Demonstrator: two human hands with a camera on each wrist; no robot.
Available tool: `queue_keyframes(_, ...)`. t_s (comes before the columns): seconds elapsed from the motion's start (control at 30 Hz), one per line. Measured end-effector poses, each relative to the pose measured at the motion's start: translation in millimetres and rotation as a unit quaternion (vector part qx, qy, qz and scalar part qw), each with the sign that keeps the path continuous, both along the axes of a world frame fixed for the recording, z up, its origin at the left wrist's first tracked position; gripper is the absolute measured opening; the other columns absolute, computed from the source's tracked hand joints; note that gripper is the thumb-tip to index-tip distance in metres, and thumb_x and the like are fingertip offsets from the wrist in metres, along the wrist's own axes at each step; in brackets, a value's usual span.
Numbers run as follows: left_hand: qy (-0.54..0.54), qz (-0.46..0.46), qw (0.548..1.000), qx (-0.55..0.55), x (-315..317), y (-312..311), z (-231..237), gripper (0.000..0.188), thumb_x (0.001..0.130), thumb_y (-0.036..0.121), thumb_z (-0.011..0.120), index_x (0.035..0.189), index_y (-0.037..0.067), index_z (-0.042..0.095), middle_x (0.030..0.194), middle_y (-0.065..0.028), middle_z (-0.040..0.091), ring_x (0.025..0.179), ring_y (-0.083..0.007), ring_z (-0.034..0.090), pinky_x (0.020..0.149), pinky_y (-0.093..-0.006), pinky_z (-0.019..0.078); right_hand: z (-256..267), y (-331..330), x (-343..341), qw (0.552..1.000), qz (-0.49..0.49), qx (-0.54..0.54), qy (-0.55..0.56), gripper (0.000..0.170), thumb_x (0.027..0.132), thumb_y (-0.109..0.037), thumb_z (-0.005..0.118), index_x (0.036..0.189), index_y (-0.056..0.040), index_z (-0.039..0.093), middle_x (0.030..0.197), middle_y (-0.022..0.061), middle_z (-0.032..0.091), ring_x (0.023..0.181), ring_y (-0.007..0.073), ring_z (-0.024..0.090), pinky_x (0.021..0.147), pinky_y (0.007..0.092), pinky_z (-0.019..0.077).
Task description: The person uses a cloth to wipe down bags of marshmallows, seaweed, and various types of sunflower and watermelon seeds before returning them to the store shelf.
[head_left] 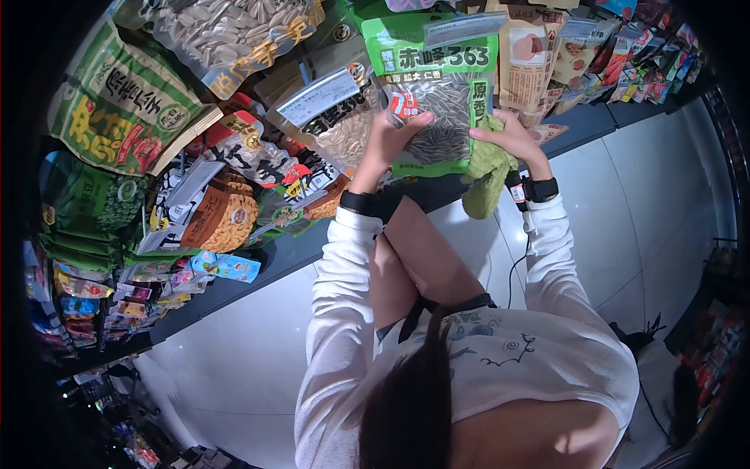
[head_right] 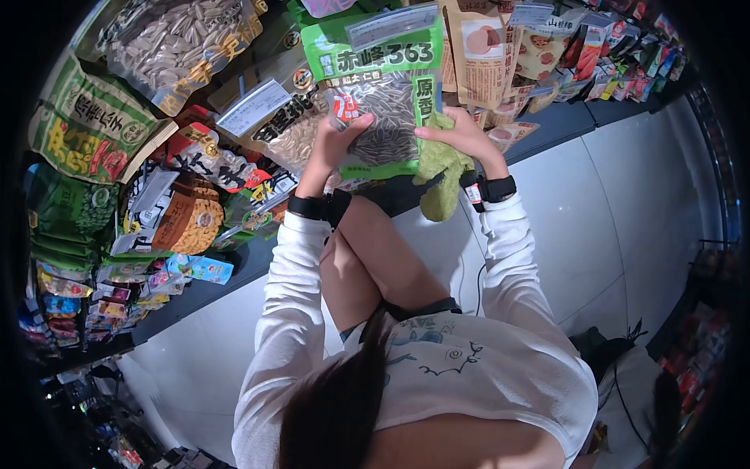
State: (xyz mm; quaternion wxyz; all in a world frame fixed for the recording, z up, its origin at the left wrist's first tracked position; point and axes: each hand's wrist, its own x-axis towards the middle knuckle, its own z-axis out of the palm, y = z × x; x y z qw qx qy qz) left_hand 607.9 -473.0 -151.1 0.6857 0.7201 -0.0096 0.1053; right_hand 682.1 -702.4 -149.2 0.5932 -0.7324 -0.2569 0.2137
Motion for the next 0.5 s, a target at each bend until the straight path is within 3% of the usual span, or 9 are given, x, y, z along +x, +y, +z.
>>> queue_keyframes(0.13, 0.024, 0.013, 0.999, -0.046, -13, -10, 8, 0.035, 0.078, 0.028, 0.069, 0.094, -0.002, 0.061, 0.081, -0.0033, 0.063, 0.070, -0.0085, 0.055, 0.065, -0.0236, 0.0456, 5, -13, -14, 0.998, -0.014, 0.050, 0.039, 0.029, 0.074, -0.019, 0.072, 0.094, -0.0002, 0.062, 0.085, 0.0021, 0.063, 0.076, 0.0069, 0.056, 0.072, 0.0227, 0.0439)
queue_keyframes(0.23, 0.153, 0.032, 0.984, 0.086, -31, -22, 51, 0.038, 0.077, 0.031, 0.070, 0.094, -0.001, 0.060, 0.076, -0.0024, 0.062, 0.065, -0.0074, 0.054, 0.061, -0.0228, 0.0448, 20, -20, -31, 0.992, -0.047, 0.100, 0.057, 0.028, 0.073, -0.018, 0.072, 0.093, -0.0002, 0.062, 0.084, 0.0025, 0.063, 0.075, 0.0076, 0.056, 0.071, 0.0227, 0.0439)
queue_keyframes(0.33, 0.061, 0.035, 0.996, -0.057, -36, -35, 39, 0.038, 0.077, 0.033, 0.070, 0.093, -0.001, 0.060, 0.071, -0.0015, 0.061, 0.063, -0.0065, 0.054, 0.058, -0.0214, 0.0441, 28, -29, -42, 0.987, -0.063, 0.132, 0.068, 0.027, 0.072, -0.016, 0.071, 0.092, -0.0005, 0.062, 0.084, 0.0036, 0.063, 0.075, 0.0089, 0.058, 0.072, 0.0226, 0.0439)
queue_keyframes(0.5, 0.087, 0.034, 0.971, -0.220, -58, -49, 28, 0.039, 0.077, 0.026, 0.071, 0.100, -0.002, 0.056, 0.079, -0.0043, 0.062, 0.068, -0.0087, 0.058, 0.059, -0.0205, 0.0447, 38, -41, -65, 0.990, -0.026, 0.120, 0.072, 0.025, 0.073, -0.015, 0.070, 0.092, -0.0006, 0.061, 0.084, 0.0036, 0.063, 0.074, 0.0089, 0.057, 0.071, 0.0225, 0.0437)
